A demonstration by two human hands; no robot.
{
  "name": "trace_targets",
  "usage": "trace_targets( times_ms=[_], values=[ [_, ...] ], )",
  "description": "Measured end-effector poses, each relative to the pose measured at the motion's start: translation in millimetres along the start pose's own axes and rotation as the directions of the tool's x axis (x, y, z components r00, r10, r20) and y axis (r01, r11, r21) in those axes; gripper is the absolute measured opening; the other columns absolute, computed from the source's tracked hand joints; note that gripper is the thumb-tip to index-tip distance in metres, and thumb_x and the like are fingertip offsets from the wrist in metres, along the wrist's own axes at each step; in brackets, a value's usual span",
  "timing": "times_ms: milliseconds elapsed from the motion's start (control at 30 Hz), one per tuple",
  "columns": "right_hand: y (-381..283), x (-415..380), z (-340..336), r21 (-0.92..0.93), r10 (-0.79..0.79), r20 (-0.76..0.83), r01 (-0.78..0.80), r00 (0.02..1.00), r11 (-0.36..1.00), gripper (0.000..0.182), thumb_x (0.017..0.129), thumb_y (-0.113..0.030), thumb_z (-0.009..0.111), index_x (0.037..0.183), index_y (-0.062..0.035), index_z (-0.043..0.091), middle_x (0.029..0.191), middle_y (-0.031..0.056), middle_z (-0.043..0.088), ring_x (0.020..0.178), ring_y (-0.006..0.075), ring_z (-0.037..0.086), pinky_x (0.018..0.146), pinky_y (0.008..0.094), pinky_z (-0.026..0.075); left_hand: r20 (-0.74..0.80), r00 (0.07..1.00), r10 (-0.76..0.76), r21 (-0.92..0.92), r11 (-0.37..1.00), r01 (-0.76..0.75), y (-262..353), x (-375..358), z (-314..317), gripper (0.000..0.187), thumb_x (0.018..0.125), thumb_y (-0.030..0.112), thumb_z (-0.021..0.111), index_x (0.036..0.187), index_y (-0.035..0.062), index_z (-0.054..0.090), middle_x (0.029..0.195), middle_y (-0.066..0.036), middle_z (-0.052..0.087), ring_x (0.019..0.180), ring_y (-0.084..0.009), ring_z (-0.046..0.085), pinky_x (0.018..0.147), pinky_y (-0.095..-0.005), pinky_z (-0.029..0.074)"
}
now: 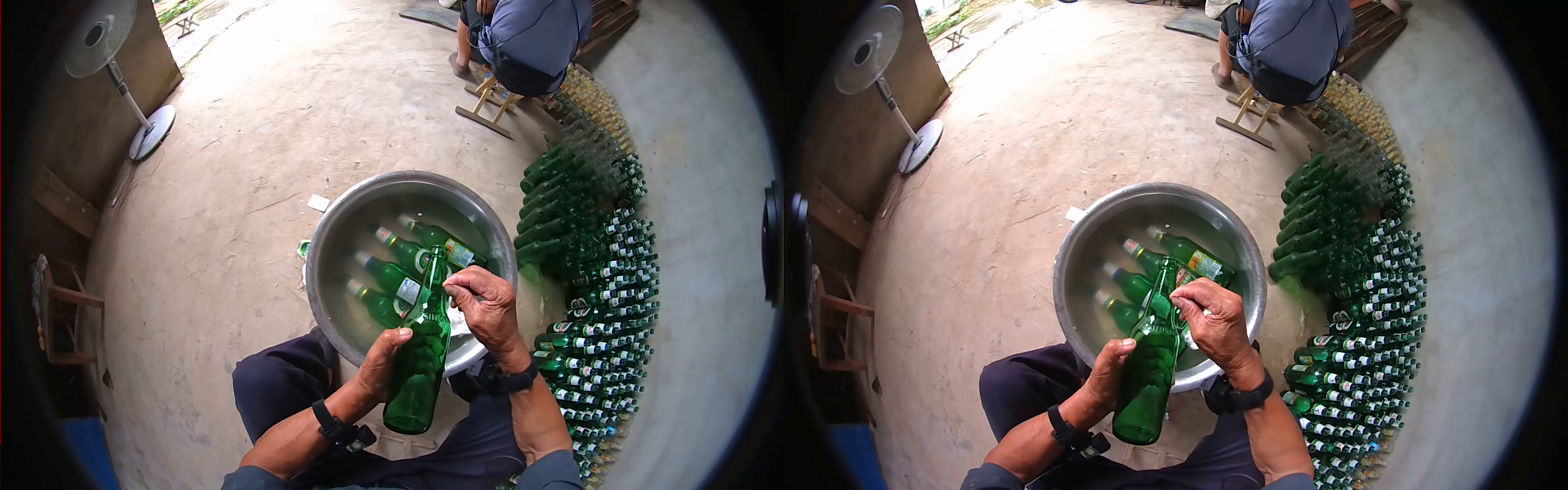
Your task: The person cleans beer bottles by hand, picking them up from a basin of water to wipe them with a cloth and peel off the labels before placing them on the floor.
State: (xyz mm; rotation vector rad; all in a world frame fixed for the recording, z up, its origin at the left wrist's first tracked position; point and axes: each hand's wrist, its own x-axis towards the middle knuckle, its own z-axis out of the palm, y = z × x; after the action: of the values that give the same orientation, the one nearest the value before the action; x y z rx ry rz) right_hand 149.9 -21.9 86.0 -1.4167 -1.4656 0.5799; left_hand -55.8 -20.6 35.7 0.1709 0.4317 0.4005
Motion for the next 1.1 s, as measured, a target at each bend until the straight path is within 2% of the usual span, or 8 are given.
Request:
trace_targets(
  times_ms=[100, 167, 267, 400, 467, 533, 667, 1100],
  values=[
    [-9, 2, -2, 0.007, -0.003, 0.033, 0.003, 0.999, 1.0, 0.005, 0.088, 0.003, 0.07, 0.093, 0.0032, 0.07, 0.085, 0.0097, 0.069, 0.069, 0.0151, 0.064, 0.063, 0.0273, 0.051, 0.033, 0.999, -0.01, 0.0, 1.0, 0.01, -1, 1, 1, 0.051, 0.091, 0.042, 0.058, 0.122, 0.0008, 0.06, 0.101, -0.01, 0.07, 0.086, -0.0205, 0.07, 0.078, -0.035, 0.058],
    [-12, 1, 4, 0.039, 0.157, -0.073, -0.154, 0.985, 0.987, 0.005, 0.087, 0.004, 0.07, 0.092, 0.0031, 0.07, 0.084, 0.0108, 0.068, 0.071, 0.0169, 0.065, 0.065, 0.0288, 0.052, 0.013, 1.0, -0.001, 0.018, 1.0, 0.0, 0, 2, 5, 0.051, 0.091, 0.042, 0.058, 0.122, 0.0011, 0.06, 0.1, -0.01, 0.07, 0.085, -0.0201, 0.07, 0.078, -0.0347, 0.058],
    [-11, -1, 5, 0.061, 0.191, -0.089, -0.186, 0.977, 0.981, 0.005, 0.086, 0.004, 0.07, 0.091, 0.0029, 0.07, 0.085, 0.0116, 0.069, 0.073, 0.0184, 0.066, 0.065, 0.0302, 0.052, -0.012, 1.0, 0.014, 0.038, 0.999, -0.014, -1, 1, 6, 0.049, 0.092, 0.041, 0.058, 0.12, 0.0016, 0.06, 0.099, -0.009, 0.069, 0.083, -0.019, 0.069, 0.076, -0.0338, 0.058],
    [-10, -1, 6, -0.072, -0.061, 0.06, 0.065, 0.996, 0.995, 0.004, 0.086, 0.003, 0.071, 0.09, 0.0024, 0.071, 0.08, 0.0098, 0.067, 0.071, 0.0179, 0.065, 0.063, 0.0306, 0.051, -0.043, 0.999, 0.005, -0.01, 1.0, -0.006, 5, -2, 9, 0.045, 0.092, 0.039, 0.059, 0.118, 0.0027, 0.06, 0.097, -0.008, 0.068, 0.08, -0.0173, 0.068, 0.073, -0.0319, 0.058],
    [-10, -2, 5, -0.045, -0.014, 0.094, 0.019, 0.995, 0.999, 0.004, 0.087, 0.002, 0.07, 0.091, 0.0029, 0.071, 0.079, 0.0081, 0.067, 0.069, 0.0152, 0.065, 0.061, 0.0282, 0.051, -0.039, 0.999, 0.02, -0.013, 1.0, -0.021, 3, 2, 5, 0.044, 0.093, 0.038, 0.059, 0.118, 0.0028, 0.059, 0.096, -0.008, 0.068, 0.08, -0.0167, 0.068, 0.073, -0.0314, 0.057],
    [-13, -1, 3, 0.081, 0.313, 0.06, -0.317, 0.948, 0.945, 0.006, 0.089, -0.001, 0.071, 0.093, 0.0032, 0.072, 0.08, 0.0061, 0.069, 0.066, 0.0115, 0.064, 0.059, 0.0247, 0.05, -0.047, 0.996, 0.074, 0.039, 0.997, -0.072, -1, 3, 6, 0.042, 0.093, 0.035, 0.059, 0.121, 0.003, 0.056, 0.096, -0.006, 0.066, 0.08, -0.0145, 0.066, 0.073, -0.0301, 0.056],
    [-2, 1, 7, 0.199, 0.45, -0.033, -0.436, 0.892, 0.878, 0.008, 0.092, -0.005, 0.07, 0.095, 0.0021, 0.073, 0.076, 0.0031, 0.068, 0.062, 0.0077, 0.063, 0.055, 0.0205, 0.049, -0.013, 0.979, 0.206, 0.12, 0.972, -0.203, 0, -1, 14, 0.047, 0.092, 0.034, 0.06, 0.126, 0.0039, 0.05, 0.102, -0.004, 0.062, 0.086, -0.0113, 0.063, 0.076, -0.0273, 0.054],
    [10, 69, 76, 0.049, 0.446, 0.142, -0.456, 0.884, 0.888, 0.017, 0.089, -0.011, 0.074, 0.078, 0.0016, 0.07, 0.068, 0.0007, 0.066, 0.057, 0.0054, 0.056, 0.051, 0.0215, 0.044, 0.023, 0.945, 0.325, 0.054, 0.944, -0.326, 40, -48, 26, 0.058, 0.09, 0.037, 0.06, 0.132, -0.0006, 0.045, 0.104, -0.008, 0.06, 0.089, -0.0142, 0.063, 0.079, -0.0286, 0.054]
  ],
)
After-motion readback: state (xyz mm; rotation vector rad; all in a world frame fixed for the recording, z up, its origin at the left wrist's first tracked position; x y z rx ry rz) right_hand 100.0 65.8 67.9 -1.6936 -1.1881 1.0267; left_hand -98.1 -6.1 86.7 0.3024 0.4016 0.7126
